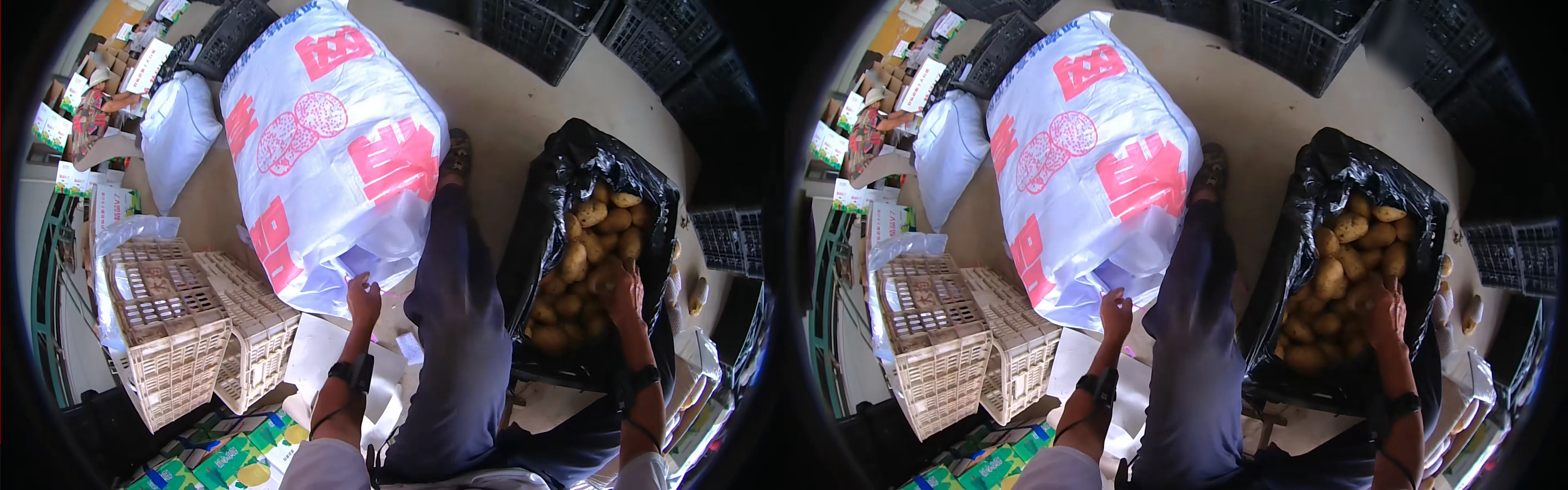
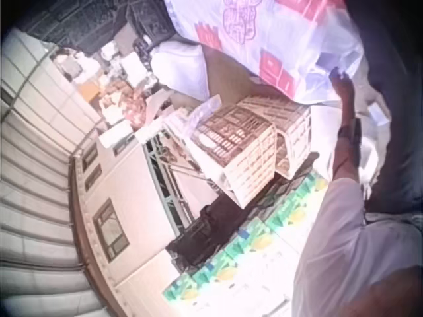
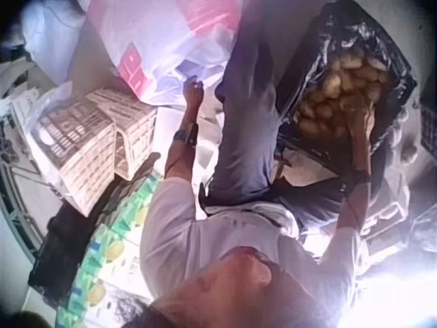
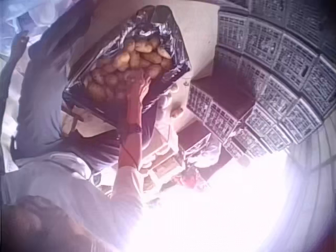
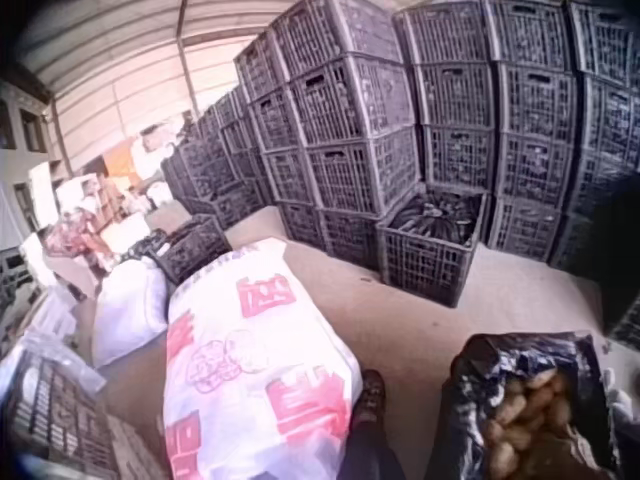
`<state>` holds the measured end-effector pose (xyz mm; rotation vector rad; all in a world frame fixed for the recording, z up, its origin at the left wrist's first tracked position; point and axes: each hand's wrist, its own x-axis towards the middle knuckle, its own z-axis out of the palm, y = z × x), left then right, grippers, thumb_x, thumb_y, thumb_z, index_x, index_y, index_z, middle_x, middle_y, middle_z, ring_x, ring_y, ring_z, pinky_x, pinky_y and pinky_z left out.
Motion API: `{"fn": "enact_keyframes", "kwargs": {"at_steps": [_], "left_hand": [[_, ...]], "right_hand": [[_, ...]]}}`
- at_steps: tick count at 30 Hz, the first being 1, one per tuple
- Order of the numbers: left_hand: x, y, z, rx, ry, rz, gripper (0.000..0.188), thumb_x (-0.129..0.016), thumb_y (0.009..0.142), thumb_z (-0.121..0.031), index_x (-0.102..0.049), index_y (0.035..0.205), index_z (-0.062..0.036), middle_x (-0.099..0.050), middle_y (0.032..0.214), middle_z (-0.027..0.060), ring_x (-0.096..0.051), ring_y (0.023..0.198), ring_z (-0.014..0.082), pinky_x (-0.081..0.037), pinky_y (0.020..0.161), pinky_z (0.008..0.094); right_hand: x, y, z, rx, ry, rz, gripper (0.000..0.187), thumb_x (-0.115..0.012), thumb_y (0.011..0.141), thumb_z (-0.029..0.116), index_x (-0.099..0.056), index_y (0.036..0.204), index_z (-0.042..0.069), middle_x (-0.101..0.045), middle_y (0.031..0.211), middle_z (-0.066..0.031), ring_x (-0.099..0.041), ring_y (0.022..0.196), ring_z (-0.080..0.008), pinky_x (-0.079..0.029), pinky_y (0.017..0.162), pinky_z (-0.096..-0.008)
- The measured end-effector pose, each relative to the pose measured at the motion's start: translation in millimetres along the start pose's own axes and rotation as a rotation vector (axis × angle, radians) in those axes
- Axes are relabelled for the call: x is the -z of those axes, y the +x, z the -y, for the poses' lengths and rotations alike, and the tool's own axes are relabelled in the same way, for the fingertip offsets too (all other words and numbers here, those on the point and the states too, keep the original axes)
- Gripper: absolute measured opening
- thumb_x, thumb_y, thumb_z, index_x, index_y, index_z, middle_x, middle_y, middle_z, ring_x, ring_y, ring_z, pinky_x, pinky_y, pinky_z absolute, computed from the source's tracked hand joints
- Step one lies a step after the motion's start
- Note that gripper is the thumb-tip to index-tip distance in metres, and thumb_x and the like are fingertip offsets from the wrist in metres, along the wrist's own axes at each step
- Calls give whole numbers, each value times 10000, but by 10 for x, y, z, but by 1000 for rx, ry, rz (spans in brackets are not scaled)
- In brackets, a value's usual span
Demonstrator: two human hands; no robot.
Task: Sorting potatoes and placing them into individual white mesh bags from a larger supply.
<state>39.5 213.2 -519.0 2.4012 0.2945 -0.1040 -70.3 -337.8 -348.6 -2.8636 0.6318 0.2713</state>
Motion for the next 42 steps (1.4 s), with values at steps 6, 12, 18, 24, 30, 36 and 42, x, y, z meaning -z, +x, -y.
{"fn": "enact_keyframes", "kwargs": {"at_steps": [6, 12, 18, 24, 30, 36, 42], "left_hand": [[-159, 336, -199, -14, 82, -4, 486, -751, 851, -132, -646, 1300, 21, -661, 1174, 243, -664, 1073, 398, -526, 923, 486], [-228, 590, -271, -45, 288, 25, 344, -765, 839, -217, -718, 1131, -43, -668, 1144, 227, -648, 1100, 414, -522, 912, 500], [109, 321, -328, -4, 196, -12, 251, -728, 870, -249, -728, 1014, -44, -740, 991, 175, -706, 944, 412, -540, 844, 507], [990, -273, -647, 109, -75, 367, 243, -736, 908, -221, -712, 1000, 3, -755, 901, 198, -752, 842, 325, -573, 779, 410], [1828, -771, -1570, -230, -207, 420, 94, -732, 936, -2, -665, 981, 46, -729, 873, 98, -701, 800, 129, -568, 698, 288], [2252, -1119, -2696, -437, -217, 424, 170, -751, 906, 28, -674, 1057, 49, -720, 924, 98, -700, 851, 138, -590, 742, 294], [2169, -1295, -3312, -709, -212, 511, 165, -745, 900, 6, -670, 1045, 28, -732, 935, 144, -725, 798, 210, -598, 711, 327]], "right_hand": [[-53, 67, -36, -47, 43, 55, 652, -905, 702, 176, -627, 1278, 47, -658, 1194, -199, -650, 1107, -424, -542, 930, -493], [-242, -8, -267, -26, 176, 163, 691, -925, 711, 250, -607, 1259, -28, -707, 1101, -238, -672, 1066, -442, -540, 919, -513], [-245, -227, -285, -100, 43, 129, 647, -900, 736, 271, -649, 1248, -34, -728, 1091, -235, -708, 1028, -407, -554, 908, -490], [349, -520, 104, -352, 804, 4, 661, -890, 747, 365, -668, 1199, -62, -714, 985, -150, -737, 817, -250, -608, 629, -354], [1351, -910, 823, -6, 1209, 125, 711, -906, 726, 399, -658, 1201, -68, -687, 1091, -142, -712, 913, -211, -596, 752, -321], [1852, -1259, 1421, 505, 1284, 349, 682, -892, 789, 295, -648, 1344, -16, -701, 1212, -143, -671, 1122, -233, -536, 987, -362], [1868, -1393, 1504, 589, 1243, 337, 696, -880, 809, 297, -624, 1381, -5, -688, 1273, -153, -653, 1178, -259, -521, 1043, -393]]}}
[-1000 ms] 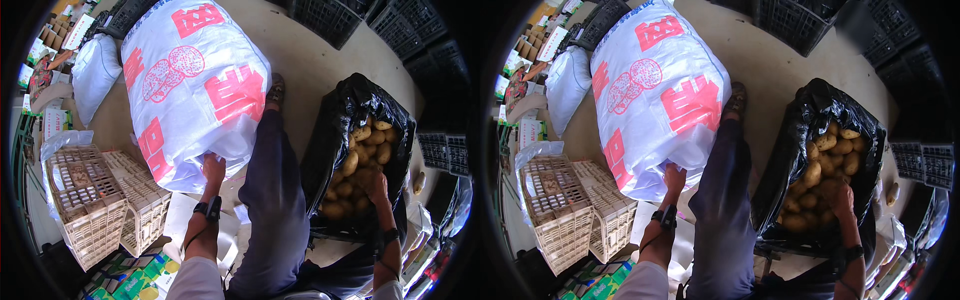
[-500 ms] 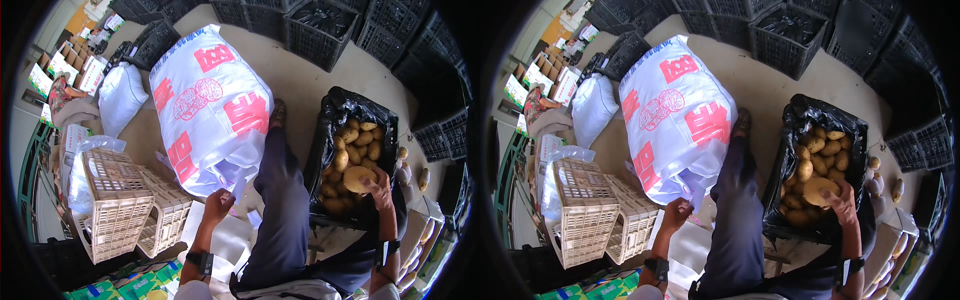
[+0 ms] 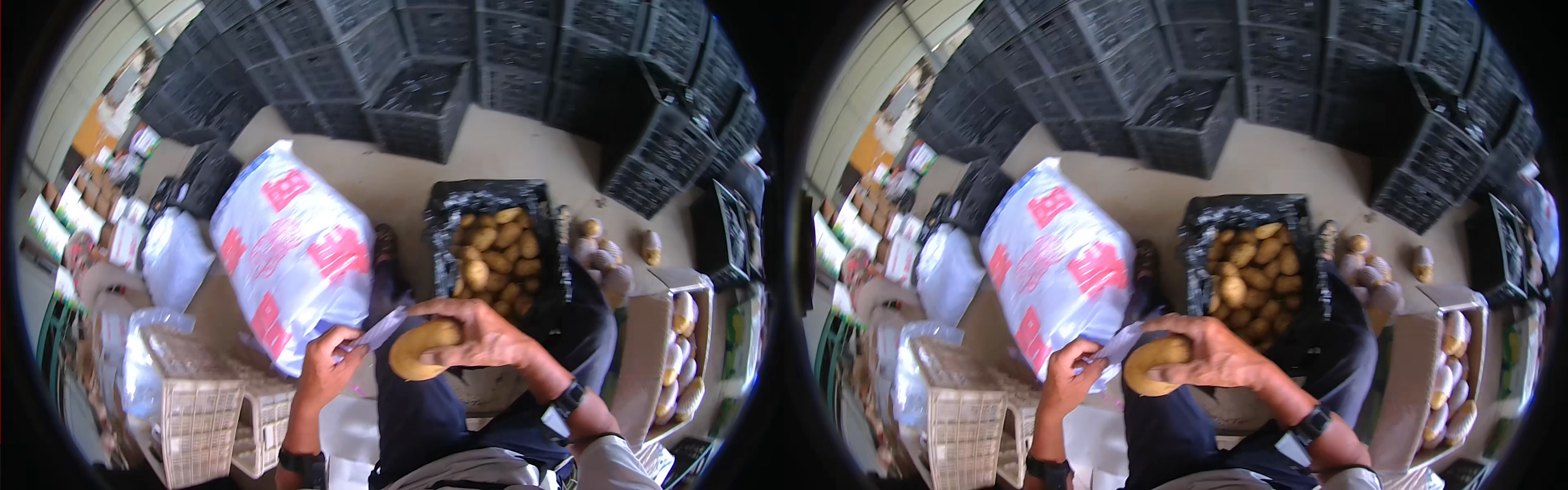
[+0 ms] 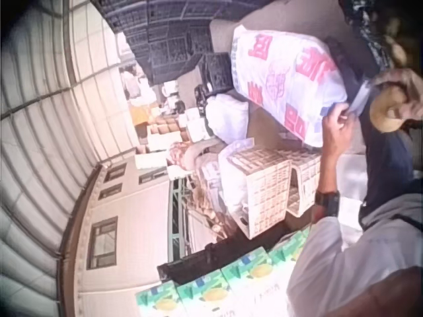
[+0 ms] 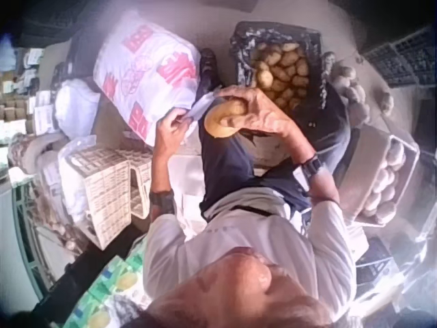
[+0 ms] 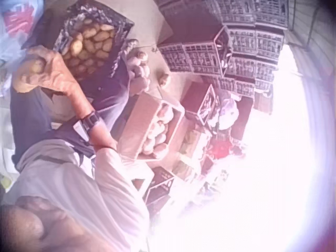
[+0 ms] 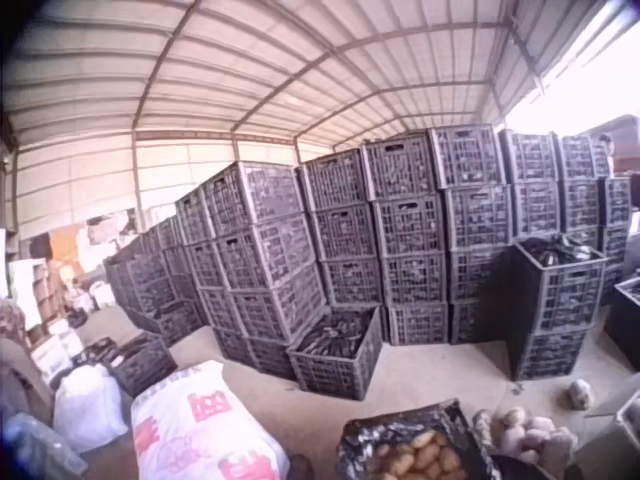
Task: Sorting potatoes and placing them into individual white mesh bags from a larger supply.
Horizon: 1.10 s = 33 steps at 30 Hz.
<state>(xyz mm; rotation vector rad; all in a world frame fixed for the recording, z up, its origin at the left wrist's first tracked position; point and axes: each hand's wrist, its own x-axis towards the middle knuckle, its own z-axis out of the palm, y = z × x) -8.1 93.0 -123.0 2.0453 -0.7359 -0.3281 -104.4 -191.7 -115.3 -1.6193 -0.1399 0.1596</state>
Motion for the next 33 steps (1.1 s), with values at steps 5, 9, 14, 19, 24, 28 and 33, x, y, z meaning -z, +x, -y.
{"fn": "enact_keyframes", "kwargs": {"at_steps": [5, 9, 14, 19, 24, 28, 33], "left_hand": [[-307, 178, -274, -65, -13, 113, 159, -743, 857, 25, -666, 995, 31, -701, 829, 74, -668, 764, 118, -549, 703, 285], [-698, 263, -378, -23, -104, 195, 138, -772, 859, 6, -684, 965, 17, -732, 807, 90, -718, 708, 153, -574, 657, 296], [-1258, 256, -328, -40, -223, 406, 213, -788, 931, -155, -710, 1000, 31, -750, 876, 88, -721, 775, 135, -572, 687, 280], [-1805, 204, -245, 486, -967, 523, 699, -379, 1103, -538, -582, 1349, 84, -688, 1247, 233, -691, 1119, 344, -579, 940, 465], [-1983, 47, -272, 671, -1410, 871, 553, -460, 1090, -429, -559, 1341, 54, -687, 1220, 247, -704, 1094, 353, -608, 900, 489], [-2115, 93, -398, 504, -1310, 485, 232, -624, 1027, -218, -643, 1101, 0, -722, 1084, 167, -714, 1010, 259, -606, 864, 428], [-2075, 260, -665, 264, -1109, 208, 66, -675, 996, -95, -646, 1007, -37, -713, 986, 64, -677, 904, 159, -551, 867, 334]], "right_hand": [[105, -343, -261, 28, -68, -38, 689, -861, 832, 294, -603, 1370, -51, -678, 1287, -181, -639, 1210, -274, -488, 1085, -369], [180, -764, -454, -117, 66, 68, 717, -863, 850, 352, -591, 1392, -31, -710, 1157, -101, -645, 1077, -167, -530, 952, -331], [-32, -1220, -687, -254, 410, 39, 632, -816, 893, 454, -637, 1346, 50, -708, 982, 10, -655, 772, -66, -521, 535, -223], [-258, -1543, -874, -119, 941, -108, 648, -793, 921, 462, -590, 1346, 17, -706, 908, -24, -663, 656, -95, -518, 527, -218], [-455, -1621, -1016, 0, 1210, -145, 603, -780, 933, 457, -594, 1317, 32, -718, 968, -47, -679, 720, -130, -546, 612, -236], [-484, -1706, -1065, 12, 1304, -242, 537, -780, 939, 425, -617, 1280, 43, -720, 976, -48, -684, 725, -143, -552, 623, -236], [-370, -1842, -1070, 14, 1203, -490, 448, -746, 974, 391, -639, 1235, 43, -735, 961, -48, -700, 718, -141, -541, 575, -234]]}}
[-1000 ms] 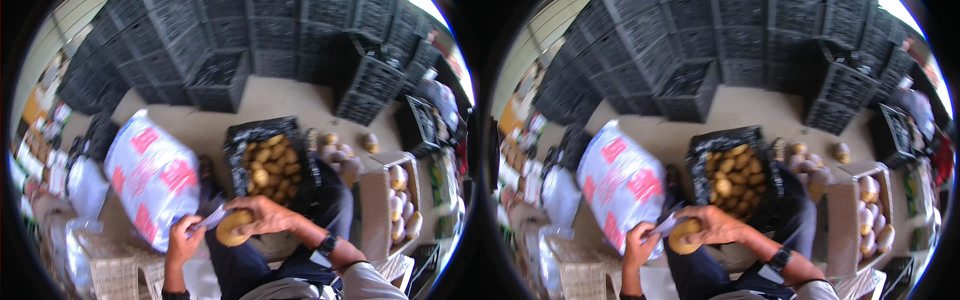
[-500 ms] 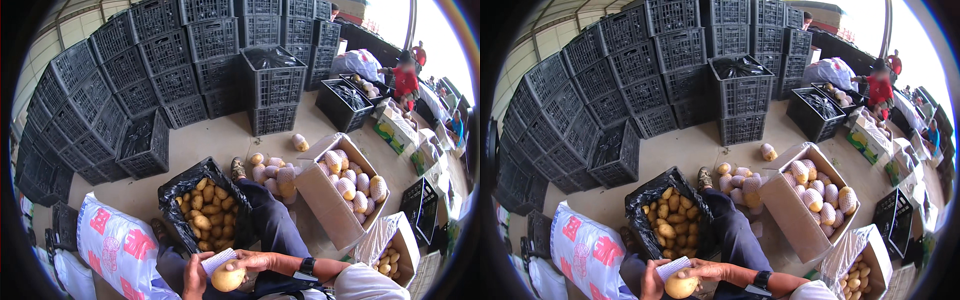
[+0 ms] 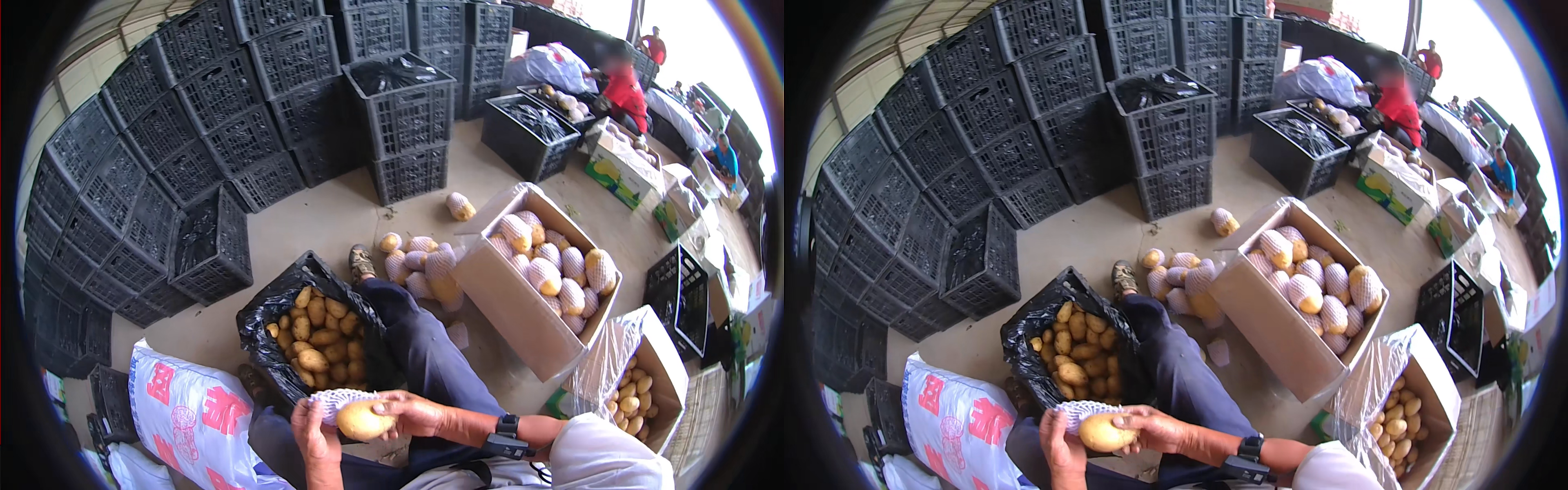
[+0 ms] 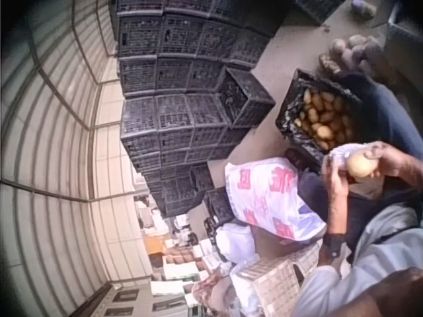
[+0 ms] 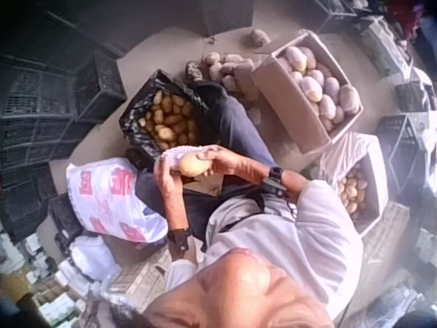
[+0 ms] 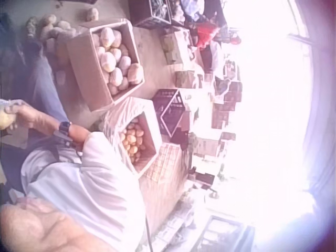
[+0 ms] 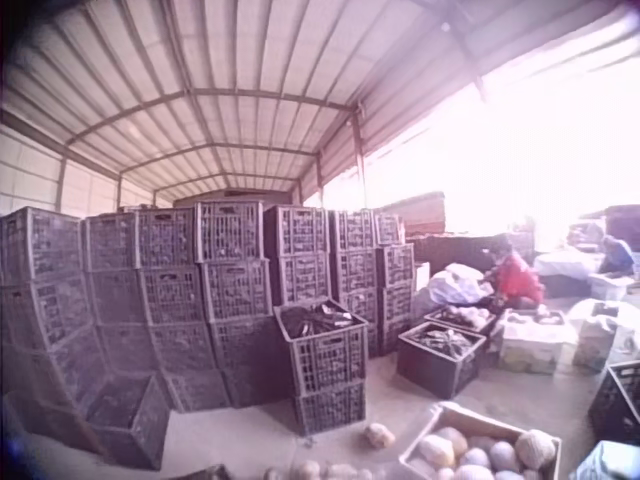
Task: Sorting potatoes and placing them into individual white mesh bags from a larger supply.
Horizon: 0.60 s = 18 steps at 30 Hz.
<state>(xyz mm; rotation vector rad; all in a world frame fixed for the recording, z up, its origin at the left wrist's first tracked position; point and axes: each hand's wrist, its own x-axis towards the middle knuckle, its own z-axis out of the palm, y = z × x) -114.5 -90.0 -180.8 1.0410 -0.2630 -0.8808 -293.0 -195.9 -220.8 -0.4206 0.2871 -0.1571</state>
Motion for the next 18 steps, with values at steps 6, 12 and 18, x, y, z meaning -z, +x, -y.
{"fn": "enact_keyframes", "kwargs": {"at_steps": [6, 12, 18], "left_hand": [[-354, -44, -43, -522, 954, 84, 120, -727, 905, -33, -638, 967, 19, -628, 900, 58, -609, 833, 156, -500, 741, 318], [-678, -190, 191, -818, 1266, 245, 276, -769, 786, -2, -708, 1054, -37, -609, 972, 127, -649, 901, 317, -539, 808, 435], [-936, -250, 310, -738, 1271, 487, 463, -784, 795, -47, -690, 1248, -39, -585, 1142, 177, -628, 1044, 366, -536, 899, 461]], "right_hand": [[23, 107, 62, 125, -37, -170, 483, -758, 975, 368, -630, 1299, 33, -733, 1030, -42, -691, 774, -121, -526, 580, -226], [-1, 176, 161, 310, 108, -174, 539, -685, 1010, 309, -521, 1464, 68, -672, 1276, -74, -672, 1118, -185, -584, 897, -359], [256, -261, 513, 408, 213, -65, 630, -634, 1026, 466, -500, 1501, 73, -631, 1403, -121, -606, 1286, -296, -469, 1112, -496]]}}
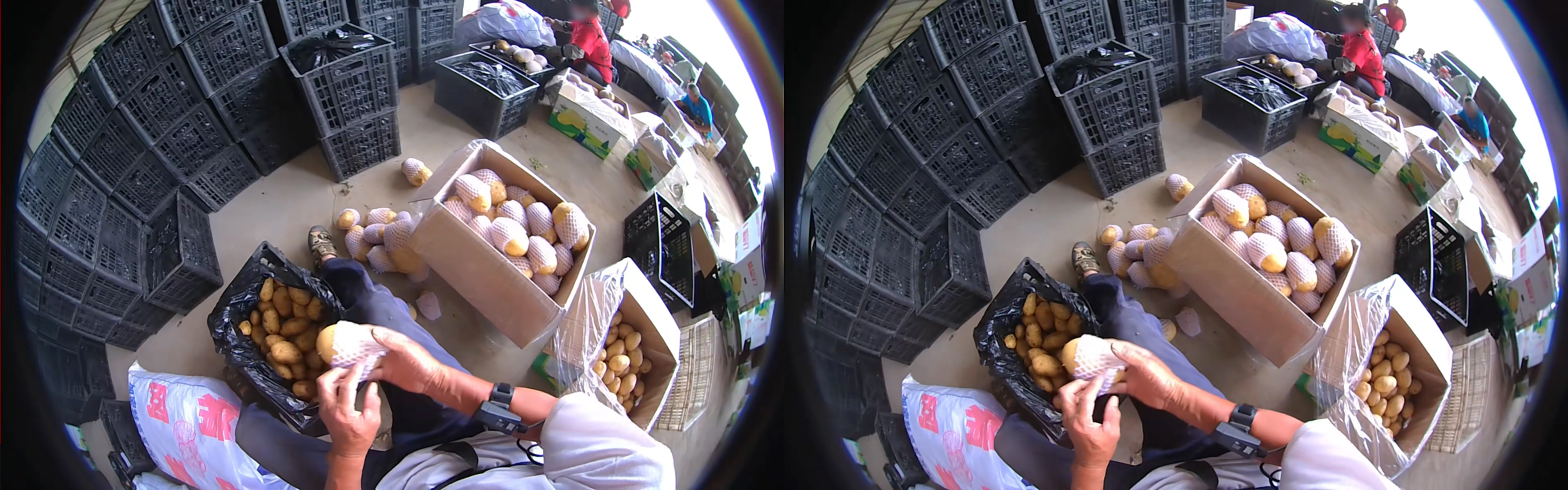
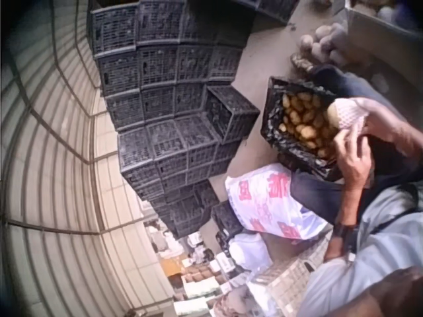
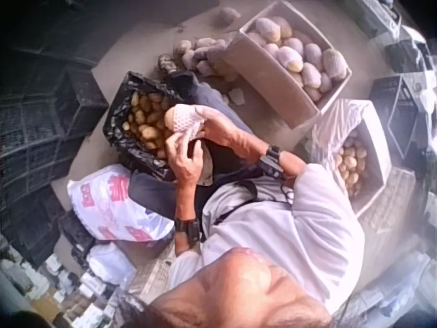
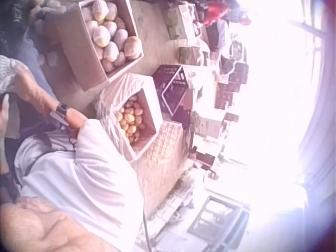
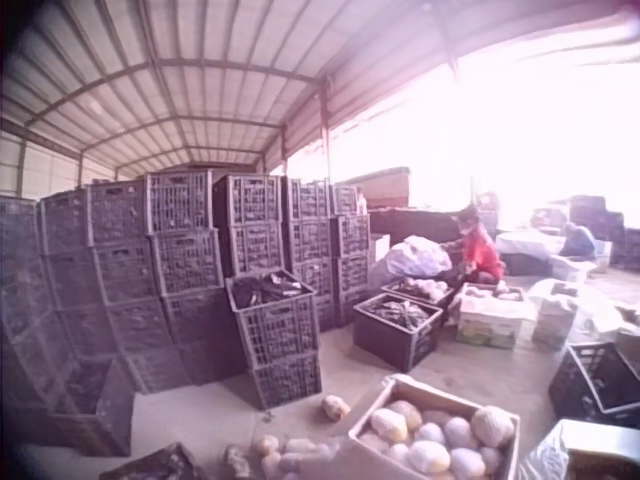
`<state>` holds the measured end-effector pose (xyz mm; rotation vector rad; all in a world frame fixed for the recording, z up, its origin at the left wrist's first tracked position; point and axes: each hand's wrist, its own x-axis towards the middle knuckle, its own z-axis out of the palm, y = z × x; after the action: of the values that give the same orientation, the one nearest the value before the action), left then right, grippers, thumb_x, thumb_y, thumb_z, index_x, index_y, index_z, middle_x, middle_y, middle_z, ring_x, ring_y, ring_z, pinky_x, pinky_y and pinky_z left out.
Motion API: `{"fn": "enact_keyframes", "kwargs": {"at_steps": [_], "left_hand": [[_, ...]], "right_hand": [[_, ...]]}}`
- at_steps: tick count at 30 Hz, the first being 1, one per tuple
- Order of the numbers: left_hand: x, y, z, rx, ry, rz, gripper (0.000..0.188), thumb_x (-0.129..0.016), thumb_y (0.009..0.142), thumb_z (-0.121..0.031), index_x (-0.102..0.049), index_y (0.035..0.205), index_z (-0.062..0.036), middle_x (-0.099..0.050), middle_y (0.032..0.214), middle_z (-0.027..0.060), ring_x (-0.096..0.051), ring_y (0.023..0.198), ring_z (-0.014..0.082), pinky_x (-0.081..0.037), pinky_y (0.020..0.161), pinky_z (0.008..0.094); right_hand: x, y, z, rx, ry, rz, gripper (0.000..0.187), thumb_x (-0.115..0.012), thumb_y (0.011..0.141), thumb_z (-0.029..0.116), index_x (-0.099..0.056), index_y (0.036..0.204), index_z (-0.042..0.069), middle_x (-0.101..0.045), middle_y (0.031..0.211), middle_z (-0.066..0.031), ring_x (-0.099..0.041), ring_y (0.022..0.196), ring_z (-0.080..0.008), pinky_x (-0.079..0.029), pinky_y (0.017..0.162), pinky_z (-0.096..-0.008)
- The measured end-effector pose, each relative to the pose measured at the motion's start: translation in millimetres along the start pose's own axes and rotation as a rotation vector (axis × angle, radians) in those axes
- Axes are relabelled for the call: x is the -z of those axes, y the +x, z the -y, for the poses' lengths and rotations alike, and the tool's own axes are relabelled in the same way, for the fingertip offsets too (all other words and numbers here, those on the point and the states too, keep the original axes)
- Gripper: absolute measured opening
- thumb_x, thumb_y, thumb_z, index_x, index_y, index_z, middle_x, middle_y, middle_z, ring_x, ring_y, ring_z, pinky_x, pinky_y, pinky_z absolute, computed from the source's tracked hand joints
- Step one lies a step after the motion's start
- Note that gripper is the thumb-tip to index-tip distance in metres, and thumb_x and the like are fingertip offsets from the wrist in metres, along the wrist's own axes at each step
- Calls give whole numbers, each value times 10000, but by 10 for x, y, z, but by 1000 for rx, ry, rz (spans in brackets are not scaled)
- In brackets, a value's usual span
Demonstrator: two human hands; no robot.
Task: Sorting potatoes and placing them into individual white mesh bags from a larger supply.
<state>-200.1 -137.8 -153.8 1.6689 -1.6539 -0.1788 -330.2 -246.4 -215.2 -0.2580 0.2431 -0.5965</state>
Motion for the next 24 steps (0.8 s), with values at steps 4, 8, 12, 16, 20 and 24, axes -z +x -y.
{"fn": "enact_keyframes", "kwargs": {"at_steps": [4, 8, 12, 16, 20, 24], "left_hand": [[-155, 53, -72, -57, -139, 88, 460, -773, 805, -40, -677, 1255, -30, -603, 1142, 184, -636, 1010, 343, -548, 870, 440], [-83, 28, 152, 125, -175, 125, 396, -736, 828, 30, -678, 1217, -20, -632, 1081, 136, -672, 839, 232, -580, 768, 344], [147, -98, 444, 333, -230, 52, 330, -698, 874, 17, -676, 1203, 1, -637, 1052, 100, -673, 831, 175, -569, 747, 305], [419, -211, 663, 442, -212, -79, 297, -683, 908, -6, -678, 1205, 5, -659, 1028, 76, -657, 848, 145, -549, 742, 283], [841, -404, 974, 541, -217, -261, 293, -700, 944, -57, -677, 1231, -3, -663, 1029, 67, -650, 868, 144, -544, 733, 288], [1191, -871, 1388, 583, -321, -630, 296, -713, 1005, -132, -661, 1250, 26, -694, 1006, 70, -670, 801, 133, -563, 703, 274]], "right_hand": [[150, -391, 663, 345, -192, -330, 563, -705, 947, 214, -547, 1454, 28, -643, 1372, -130, -614, 1279, -286, -500, 1095, -481], [278, -1178, 1582, 852, -715, -679, 630, -691, 847, 145, -572, 1453, 22, -643, 1365, -124, -610, 1260, -255, -491, 1092, -402], [571, -2063, 1999, 1014, -1476, -1059, 592, -625, 874, 74, -577, 1463, 72, -634, 1373, -142, -612, 1258, -273, -465, 1105, -413], [1186, -2374, 1928, 439, -2164, -1193, 470, -716, 907, 197, -637, 1350, 59, -629, 1338, -225, -613, 1238, -416, -474, 1093, -478], [1401, -2401, 2090, 167, -2317, -1131, 366, -731, 907, 359, -725, 1084, 39, -681, 1171, -210, -627, 1122, -416, -490, 987, -504], [1028, -1719, 2264, 463, -2323, -1168, 323, -744, 919, 169, -699, 1186, -5, -684, 1179, -218, -642, 1133, -421, -496, 1020, -475]]}}
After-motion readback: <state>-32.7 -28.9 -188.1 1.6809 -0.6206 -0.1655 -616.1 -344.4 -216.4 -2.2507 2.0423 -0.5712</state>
